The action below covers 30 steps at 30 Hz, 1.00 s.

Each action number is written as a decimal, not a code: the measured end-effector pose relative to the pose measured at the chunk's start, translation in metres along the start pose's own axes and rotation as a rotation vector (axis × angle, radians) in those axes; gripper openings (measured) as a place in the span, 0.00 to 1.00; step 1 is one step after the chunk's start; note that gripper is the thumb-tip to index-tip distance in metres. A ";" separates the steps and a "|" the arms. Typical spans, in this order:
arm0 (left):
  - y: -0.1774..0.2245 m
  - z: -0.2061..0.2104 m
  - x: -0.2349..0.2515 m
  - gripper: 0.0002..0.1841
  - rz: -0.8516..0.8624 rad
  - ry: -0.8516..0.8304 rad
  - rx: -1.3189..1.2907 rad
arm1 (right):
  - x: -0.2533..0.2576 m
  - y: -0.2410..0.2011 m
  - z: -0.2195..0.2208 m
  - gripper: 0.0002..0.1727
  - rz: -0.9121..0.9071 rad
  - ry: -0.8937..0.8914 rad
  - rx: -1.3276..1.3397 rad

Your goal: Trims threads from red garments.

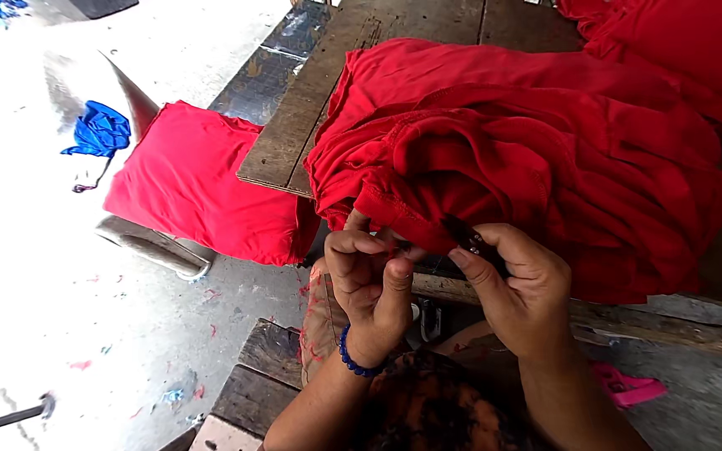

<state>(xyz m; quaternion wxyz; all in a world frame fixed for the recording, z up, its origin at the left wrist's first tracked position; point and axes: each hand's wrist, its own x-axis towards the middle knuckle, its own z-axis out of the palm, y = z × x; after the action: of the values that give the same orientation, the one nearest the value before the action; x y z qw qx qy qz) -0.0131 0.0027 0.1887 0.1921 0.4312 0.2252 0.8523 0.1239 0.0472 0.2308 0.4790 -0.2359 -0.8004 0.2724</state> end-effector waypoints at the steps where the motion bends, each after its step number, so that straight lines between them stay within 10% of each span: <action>1: 0.001 0.001 0.000 0.14 -0.029 0.011 -0.029 | -0.001 0.001 -0.003 0.07 0.055 -0.020 0.124; 6: 0.003 0.004 0.007 0.28 -0.083 -0.014 0.092 | -0.006 0.008 -0.013 0.04 0.166 -0.047 0.357; 13: 0.002 -0.001 0.010 0.03 0.044 -0.027 0.380 | -0.011 -0.001 -0.017 0.09 0.025 -0.021 0.037; 30: -0.002 -0.004 0.006 0.03 0.110 -0.070 0.213 | -0.008 0.004 -0.005 0.14 -0.113 -0.004 -0.314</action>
<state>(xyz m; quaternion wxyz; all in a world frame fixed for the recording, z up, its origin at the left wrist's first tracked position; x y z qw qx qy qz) -0.0192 0.0072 0.1895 0.1060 0.4902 0.2835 0.8174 0.1324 0.0467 0.2250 0.4491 -0.2621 -0.8461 0.1172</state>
